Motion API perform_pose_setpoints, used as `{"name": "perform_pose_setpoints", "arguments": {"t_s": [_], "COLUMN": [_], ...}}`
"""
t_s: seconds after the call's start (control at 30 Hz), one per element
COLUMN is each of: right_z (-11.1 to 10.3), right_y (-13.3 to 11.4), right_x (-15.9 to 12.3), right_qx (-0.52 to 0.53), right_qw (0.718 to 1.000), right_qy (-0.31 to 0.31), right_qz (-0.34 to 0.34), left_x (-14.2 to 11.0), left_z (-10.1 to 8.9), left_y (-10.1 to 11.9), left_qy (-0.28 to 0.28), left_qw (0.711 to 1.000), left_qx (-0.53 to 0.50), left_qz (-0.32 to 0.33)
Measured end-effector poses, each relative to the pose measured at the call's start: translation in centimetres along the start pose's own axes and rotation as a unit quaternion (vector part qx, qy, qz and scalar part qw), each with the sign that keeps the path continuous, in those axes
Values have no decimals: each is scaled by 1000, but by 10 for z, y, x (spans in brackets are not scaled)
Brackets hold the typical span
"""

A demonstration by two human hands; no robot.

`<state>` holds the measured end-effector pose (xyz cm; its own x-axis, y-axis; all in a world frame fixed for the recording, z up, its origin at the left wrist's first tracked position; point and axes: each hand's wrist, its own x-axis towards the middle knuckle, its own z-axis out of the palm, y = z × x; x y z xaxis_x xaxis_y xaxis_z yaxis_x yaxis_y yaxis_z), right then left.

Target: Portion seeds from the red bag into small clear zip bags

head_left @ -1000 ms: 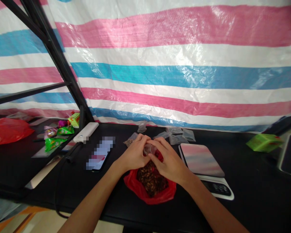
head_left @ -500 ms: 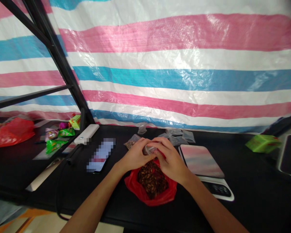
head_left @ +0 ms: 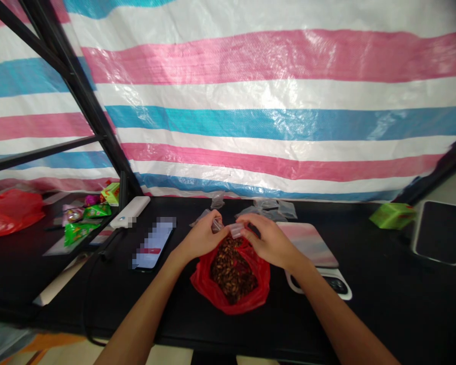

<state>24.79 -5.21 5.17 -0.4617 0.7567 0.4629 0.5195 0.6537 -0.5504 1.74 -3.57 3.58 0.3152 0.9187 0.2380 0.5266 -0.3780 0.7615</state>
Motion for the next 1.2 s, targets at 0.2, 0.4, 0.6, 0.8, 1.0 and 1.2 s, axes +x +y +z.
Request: {"name": "perform_pose_setpoints", "arguments": {"t_s": [0.2,0.4,0.6,0.8,1.0,1.2], "right_z": [4,1,4,9,12,20], "right_y": [-4,6,-1,-3,-4,-8], "right_x": [-5,-7,-9,-8,-11,-12], "right_qx": [-71,-119,-81,-40,-21,-52], "right_qw": [991,984,985,987,986,978], "right_qy": [-111,-129,-149,-154,-167,-195], "right_qz": [4,12,-25,-28,-14,-57], "left_x": [-4,1,1,0,2,2], "left_z": [-5,-2,-2,5,12,12], "left_y": [-10,-11,-7,-5,-8,-10], "left_qy": [-112,-79,-72,-53,-15,4], "left_qw": [994,995,989,975,952,953], "left_qx": [14,-60,-113,-151,-210,-200], "left_qz": [-7,-24,-58,-153,-221,-225]}}
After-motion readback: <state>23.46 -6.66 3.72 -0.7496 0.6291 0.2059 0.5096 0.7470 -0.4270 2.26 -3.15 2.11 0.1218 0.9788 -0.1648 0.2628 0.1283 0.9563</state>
